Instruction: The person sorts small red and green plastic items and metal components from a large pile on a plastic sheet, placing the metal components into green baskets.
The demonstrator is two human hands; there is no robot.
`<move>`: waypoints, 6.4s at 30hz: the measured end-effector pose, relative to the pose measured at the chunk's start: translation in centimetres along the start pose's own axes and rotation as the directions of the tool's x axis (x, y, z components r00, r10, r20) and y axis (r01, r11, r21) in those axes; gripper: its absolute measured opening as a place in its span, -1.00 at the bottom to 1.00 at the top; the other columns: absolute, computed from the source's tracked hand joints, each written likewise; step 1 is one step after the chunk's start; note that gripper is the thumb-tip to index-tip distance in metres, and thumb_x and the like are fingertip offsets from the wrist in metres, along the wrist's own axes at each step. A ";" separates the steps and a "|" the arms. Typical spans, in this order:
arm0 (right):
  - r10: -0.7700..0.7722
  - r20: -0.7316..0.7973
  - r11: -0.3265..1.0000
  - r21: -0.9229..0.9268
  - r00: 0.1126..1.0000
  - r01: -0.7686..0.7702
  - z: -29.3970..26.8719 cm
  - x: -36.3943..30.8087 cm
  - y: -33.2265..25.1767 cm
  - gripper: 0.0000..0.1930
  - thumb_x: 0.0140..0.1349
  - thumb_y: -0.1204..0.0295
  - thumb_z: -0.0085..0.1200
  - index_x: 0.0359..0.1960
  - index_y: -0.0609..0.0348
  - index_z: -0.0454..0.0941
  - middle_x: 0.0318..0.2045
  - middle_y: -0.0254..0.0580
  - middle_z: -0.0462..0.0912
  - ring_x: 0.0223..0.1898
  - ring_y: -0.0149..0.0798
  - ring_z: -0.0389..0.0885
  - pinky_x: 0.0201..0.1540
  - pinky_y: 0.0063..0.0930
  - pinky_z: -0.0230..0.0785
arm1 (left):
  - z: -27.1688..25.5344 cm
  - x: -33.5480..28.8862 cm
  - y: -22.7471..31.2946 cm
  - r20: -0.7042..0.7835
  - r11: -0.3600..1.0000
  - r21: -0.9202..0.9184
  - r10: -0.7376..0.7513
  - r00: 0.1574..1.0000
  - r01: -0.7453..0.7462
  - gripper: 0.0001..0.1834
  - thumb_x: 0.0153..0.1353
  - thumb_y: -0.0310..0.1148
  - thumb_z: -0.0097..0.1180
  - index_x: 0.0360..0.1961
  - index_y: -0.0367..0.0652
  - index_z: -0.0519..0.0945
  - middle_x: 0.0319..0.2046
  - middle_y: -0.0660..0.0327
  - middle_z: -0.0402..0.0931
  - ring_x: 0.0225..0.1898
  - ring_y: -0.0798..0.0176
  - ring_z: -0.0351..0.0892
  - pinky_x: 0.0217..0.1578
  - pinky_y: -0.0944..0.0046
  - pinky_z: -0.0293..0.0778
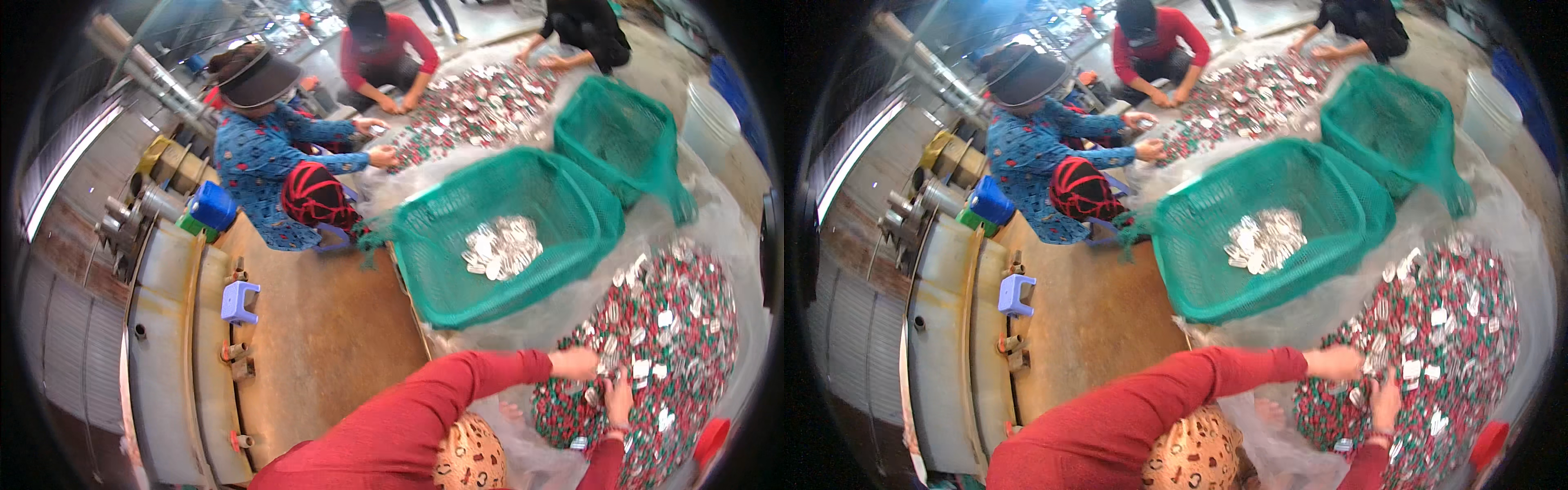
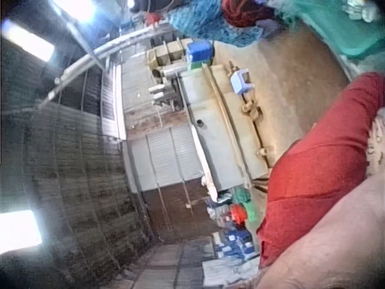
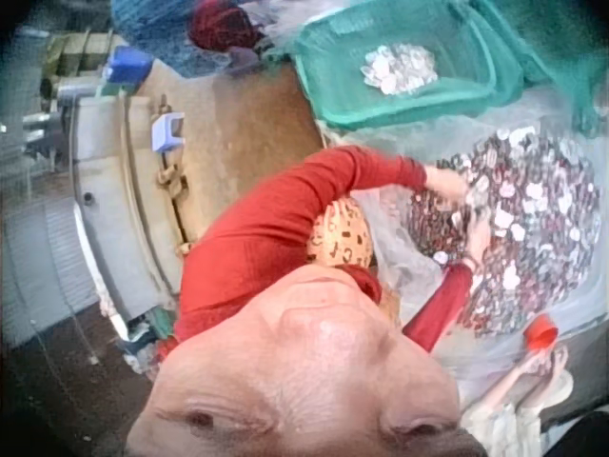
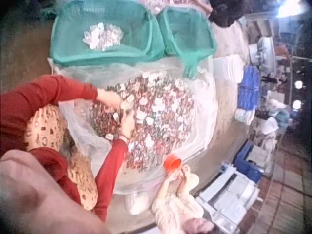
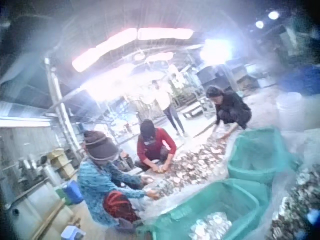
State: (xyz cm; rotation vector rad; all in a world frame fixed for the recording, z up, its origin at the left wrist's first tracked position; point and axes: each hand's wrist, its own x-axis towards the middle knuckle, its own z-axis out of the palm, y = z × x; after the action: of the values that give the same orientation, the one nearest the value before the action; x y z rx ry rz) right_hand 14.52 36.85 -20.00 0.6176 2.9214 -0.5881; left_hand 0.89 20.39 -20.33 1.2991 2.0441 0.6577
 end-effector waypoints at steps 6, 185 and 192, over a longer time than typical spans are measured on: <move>-0.059 -0.023 0.996 0.058 0.998 0.061 0.9 -0.9 -5.2 -0.72 0.26 0.31 -0.18 -0.03 0.08 0.33 -0.53 0.19 0.54 -0.44 0.21 0.53 -0.44 0.09 0.29 | -11.9 -6.1 -0.4 0.191 0.238 -0.958 0.112 0.975 0.160 -0.76 0.12 -0.31 -0.05 -0.26 -0.25 0.45 -0.33 0.13 0.49 -0.44 0.27 0.56 -0.62 0.40 0.45; 0.165 -0.062 0.944 0.297 0.984 -0.140 -1.1 -5.5 -3.2 -0.77 0.15 0.37 0.04 -0.18 0.18 0.42 -0.48 0.07 0.58 -0.34 0.11 0.56 -0.37 -0.08 0.38 | -9.2 2.6 4.3 0.306 0.347 -0.888 -0.047 0.951 0.302 -0.81 0.21 -0.21 0.00 -0.33 -0.09 0.50 -0.43 0.18 0.53 -0.49 0.37 0.50 -0.64 0.42 0.36; 0.523 -0.258 0.656 0.730 0.812 -0.191 -2.1 -7.7 -3.6 -0.88 0.19 0.38 0.05 -0.33 0.15 0.52 -0.65 -0.20 0.55 -0.63 -0.39 0.52 -0.56 -0.51 0.30 | -7.0 5.7 5.3 0.295 -0.127 -0.936 0.232 0.927 0.330 -0.74 -0.04 -0.54 -0.09 -0.26 -0.10 0.40 -0.36 0.14 0.37 -0.33 0.13 0.46 -0.58 0.29 0.52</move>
State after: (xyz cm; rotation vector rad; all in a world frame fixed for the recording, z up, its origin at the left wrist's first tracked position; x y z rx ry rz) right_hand 20.02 31.80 -15.50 1.5868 2.7180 -1.6794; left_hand -2.81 27.11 -13.20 0.2115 0.5845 1.4011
